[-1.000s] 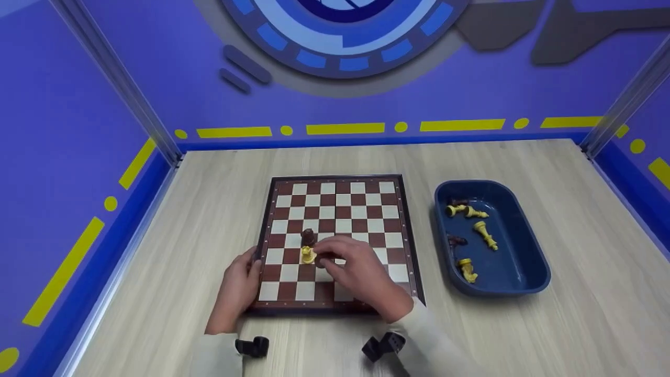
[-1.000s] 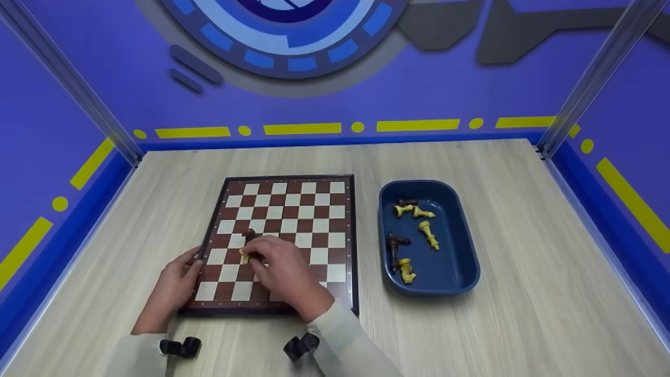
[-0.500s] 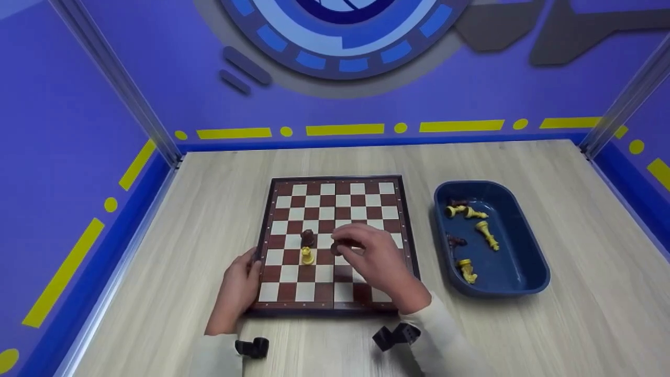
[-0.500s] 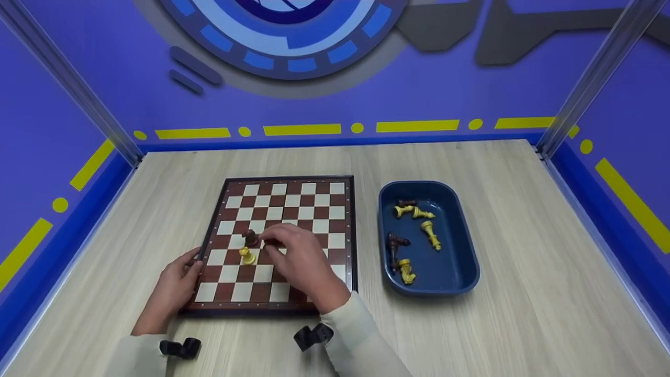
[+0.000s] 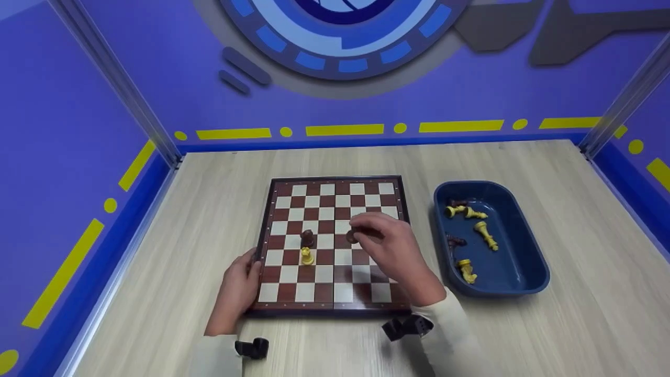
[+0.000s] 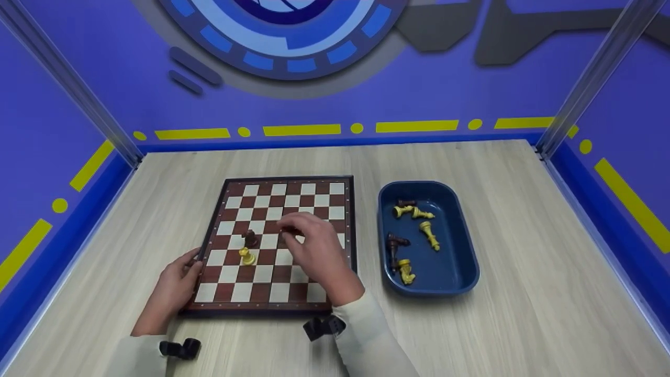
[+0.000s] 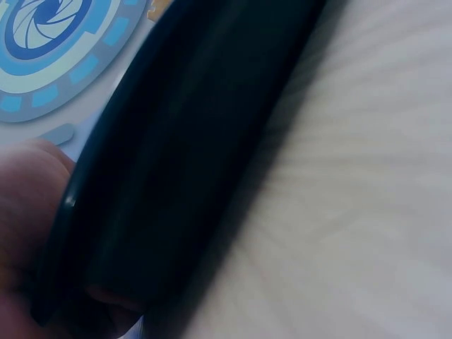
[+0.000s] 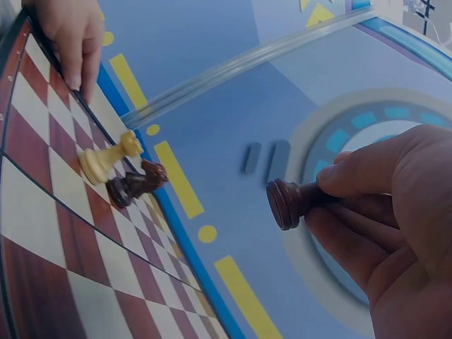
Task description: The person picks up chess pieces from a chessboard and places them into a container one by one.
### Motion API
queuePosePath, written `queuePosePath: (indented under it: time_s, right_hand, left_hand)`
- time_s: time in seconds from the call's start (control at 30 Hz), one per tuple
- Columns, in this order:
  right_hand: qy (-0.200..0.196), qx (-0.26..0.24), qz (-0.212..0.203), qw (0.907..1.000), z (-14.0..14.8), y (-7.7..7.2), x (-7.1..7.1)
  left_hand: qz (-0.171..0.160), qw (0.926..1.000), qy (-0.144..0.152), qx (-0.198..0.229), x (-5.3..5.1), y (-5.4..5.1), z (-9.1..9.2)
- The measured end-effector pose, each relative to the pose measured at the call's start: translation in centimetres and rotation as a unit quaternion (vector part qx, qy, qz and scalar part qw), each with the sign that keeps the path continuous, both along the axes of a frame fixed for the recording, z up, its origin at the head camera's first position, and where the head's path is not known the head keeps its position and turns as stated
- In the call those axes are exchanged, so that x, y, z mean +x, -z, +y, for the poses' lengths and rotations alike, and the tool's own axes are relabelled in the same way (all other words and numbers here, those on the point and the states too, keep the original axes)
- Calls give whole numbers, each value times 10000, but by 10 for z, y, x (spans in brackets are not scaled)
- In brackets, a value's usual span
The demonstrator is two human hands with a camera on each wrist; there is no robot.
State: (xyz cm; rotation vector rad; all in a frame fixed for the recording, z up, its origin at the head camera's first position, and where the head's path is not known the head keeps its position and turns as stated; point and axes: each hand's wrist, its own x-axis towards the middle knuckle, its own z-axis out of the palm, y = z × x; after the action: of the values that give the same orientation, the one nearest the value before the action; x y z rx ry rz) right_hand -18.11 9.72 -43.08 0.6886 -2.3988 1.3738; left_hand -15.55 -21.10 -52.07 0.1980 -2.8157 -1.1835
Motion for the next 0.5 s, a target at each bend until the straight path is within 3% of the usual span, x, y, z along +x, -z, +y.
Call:
queuePosePath:
  time_s: [0.5]
  right_hand:
    - [451, -358, -50, 9983, 28, -10, -8]
  left_hand:
    - [-51, 10000, 30, 74, 2, -2, 1]
